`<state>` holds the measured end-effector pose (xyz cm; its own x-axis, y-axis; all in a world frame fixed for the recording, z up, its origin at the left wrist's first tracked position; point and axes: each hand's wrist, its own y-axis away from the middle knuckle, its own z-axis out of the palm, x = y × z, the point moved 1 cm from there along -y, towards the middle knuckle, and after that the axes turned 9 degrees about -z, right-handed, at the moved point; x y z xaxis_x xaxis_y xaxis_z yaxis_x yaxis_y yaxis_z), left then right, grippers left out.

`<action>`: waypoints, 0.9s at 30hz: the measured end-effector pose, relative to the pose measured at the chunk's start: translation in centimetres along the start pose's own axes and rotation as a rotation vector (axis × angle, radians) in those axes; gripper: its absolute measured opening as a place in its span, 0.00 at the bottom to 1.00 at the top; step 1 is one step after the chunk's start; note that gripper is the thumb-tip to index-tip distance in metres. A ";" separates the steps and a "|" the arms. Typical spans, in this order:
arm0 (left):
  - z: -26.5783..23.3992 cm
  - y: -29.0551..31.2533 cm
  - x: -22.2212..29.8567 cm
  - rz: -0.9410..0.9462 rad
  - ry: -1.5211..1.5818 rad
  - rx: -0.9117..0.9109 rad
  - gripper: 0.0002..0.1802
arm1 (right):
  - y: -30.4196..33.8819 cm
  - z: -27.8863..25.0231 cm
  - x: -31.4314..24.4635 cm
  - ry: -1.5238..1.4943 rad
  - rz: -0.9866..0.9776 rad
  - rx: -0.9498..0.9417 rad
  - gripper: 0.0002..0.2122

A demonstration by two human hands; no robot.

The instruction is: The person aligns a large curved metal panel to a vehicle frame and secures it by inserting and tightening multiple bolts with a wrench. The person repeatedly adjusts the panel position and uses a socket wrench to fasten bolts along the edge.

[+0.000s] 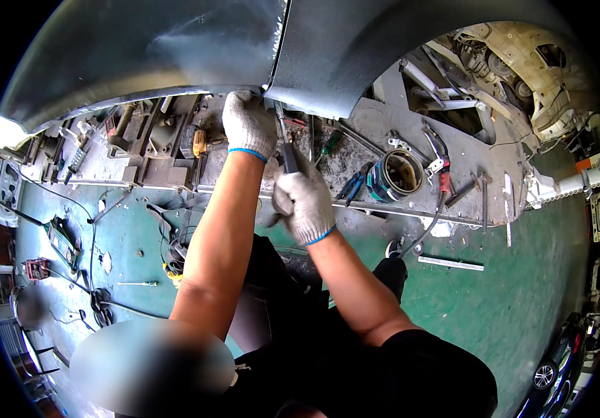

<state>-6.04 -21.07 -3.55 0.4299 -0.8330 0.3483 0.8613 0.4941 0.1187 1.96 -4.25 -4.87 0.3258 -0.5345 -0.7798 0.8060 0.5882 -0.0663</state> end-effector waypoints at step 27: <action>-1.2 -1.4 0.8 -0.090 -0.081 -0.041 0.14 | -0.8 2.6 -0.5 -0.220 -0.042 0.089 0.19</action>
<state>-6.60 -22.69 -4.60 0.3287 -0.8497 0.4122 0.9063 0.4065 0.1153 2.46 -6.02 -2.79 0.3834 -0.6821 -0.6227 0.8583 0.5122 -0.0326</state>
